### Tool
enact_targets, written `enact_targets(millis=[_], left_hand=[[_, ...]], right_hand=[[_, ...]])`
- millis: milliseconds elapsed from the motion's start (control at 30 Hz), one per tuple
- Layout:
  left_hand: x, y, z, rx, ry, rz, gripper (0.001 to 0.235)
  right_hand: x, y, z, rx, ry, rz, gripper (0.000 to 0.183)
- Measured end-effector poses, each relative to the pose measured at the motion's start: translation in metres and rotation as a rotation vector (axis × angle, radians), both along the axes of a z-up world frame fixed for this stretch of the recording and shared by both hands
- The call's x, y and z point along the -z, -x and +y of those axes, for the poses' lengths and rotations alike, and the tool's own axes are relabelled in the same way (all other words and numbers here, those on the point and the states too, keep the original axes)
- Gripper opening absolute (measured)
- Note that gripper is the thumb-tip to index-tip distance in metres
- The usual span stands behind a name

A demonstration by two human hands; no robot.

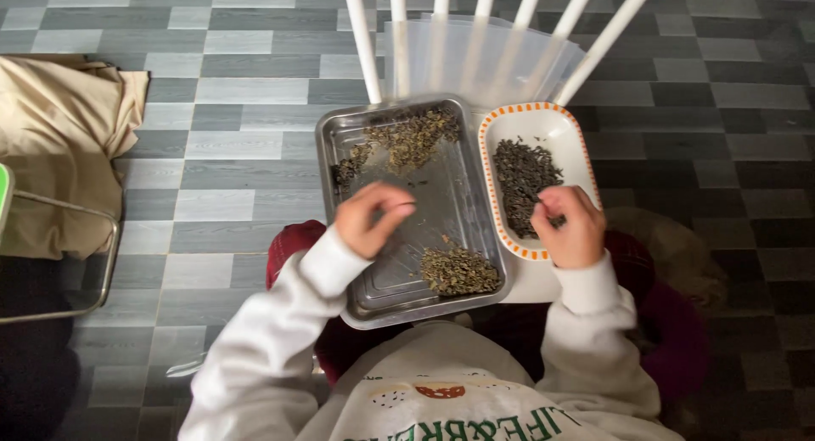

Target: Sorting dried tea leaves by hand on a metal tray and placing them into a bowl

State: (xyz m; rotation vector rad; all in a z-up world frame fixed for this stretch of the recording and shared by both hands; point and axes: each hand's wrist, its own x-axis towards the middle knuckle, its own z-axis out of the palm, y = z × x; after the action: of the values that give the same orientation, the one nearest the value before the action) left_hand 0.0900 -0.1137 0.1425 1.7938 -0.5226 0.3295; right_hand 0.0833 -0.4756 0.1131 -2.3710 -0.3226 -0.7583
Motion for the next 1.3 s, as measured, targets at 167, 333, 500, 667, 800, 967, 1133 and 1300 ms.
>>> enact_targets(millis=[167, 333, 500, 667, 800, 967, 1133, 1300], left_hand=[[0.056, -0.087, -0.160, 0.343, -0.097, -0.206, 0.013], [0.098, -0.110, -0.240, 0.498, -0.572, -0.317, 0.006], [0.115, -0.101, -0.242, 0.496, -1.025, -0.416, 0.027], [0.068, -0.094, -0.203, 0.462, -0.772, -0.384, 0.025], [0.064, -0.104, -0.148, 0.307, -0.679, -0.486, 0.017], [0.038, -0.059, -0.051, 0.230, -0.290, -0.099, 0.016], [0.047, 0.034, 0.034, -0.067, -0.141, 0.132, 0.018], [0.071, 0.083, 0.049, -0.141, -0.129, 0.150, 0.017]], right_hand=[[0.027, -0.001, -0.012, 0.041, 0.025, 0.129, 0.023], [0.060, 0.021, -0.047, 0.148, 0.002, 0.092, 0.019], [0.061, 0.032, -0.052, 0.196, -0.072, -0.013, 0.026], [0.042, 0.024, -0.039, 0.052, -0.121, -0.126, 0.031], [0.024, 0.029, -0.034, 0.019, -0.089, -0.105, 0.030], [0.034, 0.015, -0.027, -0.036, -0.030, 0.015, 0.038], [0.034, -0.028, 0.026, -0.282, 0.121, 0.130, 0.030], [0.031, -0.085, 0.114, -0.465, 0.514, 0.597, 0.041]])
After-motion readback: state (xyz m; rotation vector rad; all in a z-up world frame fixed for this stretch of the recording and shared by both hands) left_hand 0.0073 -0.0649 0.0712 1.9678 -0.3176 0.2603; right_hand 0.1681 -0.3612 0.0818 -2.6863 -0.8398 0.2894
